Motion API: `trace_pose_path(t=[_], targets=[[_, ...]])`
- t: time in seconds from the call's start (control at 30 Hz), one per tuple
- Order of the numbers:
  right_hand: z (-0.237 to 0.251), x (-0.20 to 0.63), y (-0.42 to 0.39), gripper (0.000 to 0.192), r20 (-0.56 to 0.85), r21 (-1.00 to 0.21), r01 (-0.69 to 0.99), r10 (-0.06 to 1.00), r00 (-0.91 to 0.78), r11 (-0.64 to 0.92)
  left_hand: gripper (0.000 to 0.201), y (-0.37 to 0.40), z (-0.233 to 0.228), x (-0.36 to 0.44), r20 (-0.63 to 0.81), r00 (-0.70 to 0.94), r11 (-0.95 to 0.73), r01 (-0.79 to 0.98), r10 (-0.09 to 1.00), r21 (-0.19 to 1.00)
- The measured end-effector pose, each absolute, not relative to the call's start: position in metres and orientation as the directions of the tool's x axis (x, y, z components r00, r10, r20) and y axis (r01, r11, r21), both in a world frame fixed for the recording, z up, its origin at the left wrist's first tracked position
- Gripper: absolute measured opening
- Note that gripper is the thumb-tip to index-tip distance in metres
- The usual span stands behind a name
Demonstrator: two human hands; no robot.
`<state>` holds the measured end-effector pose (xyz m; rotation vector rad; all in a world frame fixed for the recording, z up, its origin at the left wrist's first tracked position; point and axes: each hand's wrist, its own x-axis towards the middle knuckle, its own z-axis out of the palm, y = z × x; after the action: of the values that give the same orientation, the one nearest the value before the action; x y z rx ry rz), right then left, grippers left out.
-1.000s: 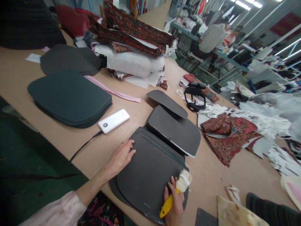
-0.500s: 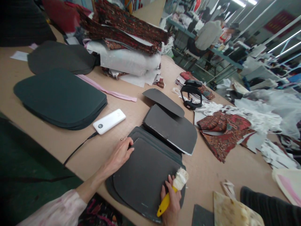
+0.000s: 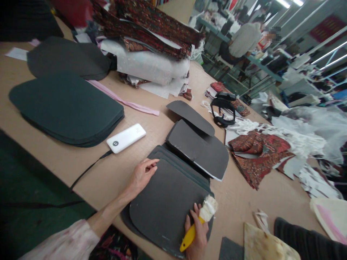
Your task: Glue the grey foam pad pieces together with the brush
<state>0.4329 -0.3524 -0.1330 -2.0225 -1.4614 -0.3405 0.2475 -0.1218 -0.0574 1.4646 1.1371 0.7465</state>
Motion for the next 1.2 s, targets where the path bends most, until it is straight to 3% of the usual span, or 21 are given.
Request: trace_pose_path(t=[0.5,0.67,0.77,0.87,0.97,1.1,1.2], targets=[[-0.139,0.435,-0.355,0.023,0.508,-0.410,0.887,0.756,0.414,-0.211,0.020,-0.116,-0.059,0.247,-0.088,0.396,-0.043,0.310,0.914,0.950],[-0.132,0.433,-0.352,0.024,0.503,-0.396,0.897,0.771,0.390,-0.195,0.032,-0.121,-0.053,0.244,0.132,0.368,-0.300,0.447,0.920,0.843],[-0.126,0.426,-0.348,0.024,0.484,-0.392,0.894,0.778,0.400,-0.216,0.040,-0.135,-0.044,0.248,0.205,0.534,-0.491,0.475,0.821,0.730],[-0.121,0.418,-0.342,0.026,0.491,-0.385,0.892,0.767,0.414,-0.236,0.043,-0.150,-0.044,0.259,0.131,0.738,-0.641,0.468,0.662,0.608],[-0.120,0.414,-0.336,0.025,0.479,-0.368,0.894,0.772,0.417,-0.255,0.048,-0.161,-0.054,0.267,0.033,0.801,-0.695,0.496,0.597,0.521],[-0.126,0.414,-0.331,0.028,0.521,-0.406,0.882,0.733,0.438,-0.238,0.050,-0.160,-0.060,0.262,0.011,0.771,-0.675,0.549,0.636,0.493],[-0.135,0.418,-0.329,0.032,0.597,-0.462,0.861,0.644,0.478,-0.210,0.046,-0.139,-0.047,0.233,0.099,0.603,-0.568,0.666,0.792,0.483]])
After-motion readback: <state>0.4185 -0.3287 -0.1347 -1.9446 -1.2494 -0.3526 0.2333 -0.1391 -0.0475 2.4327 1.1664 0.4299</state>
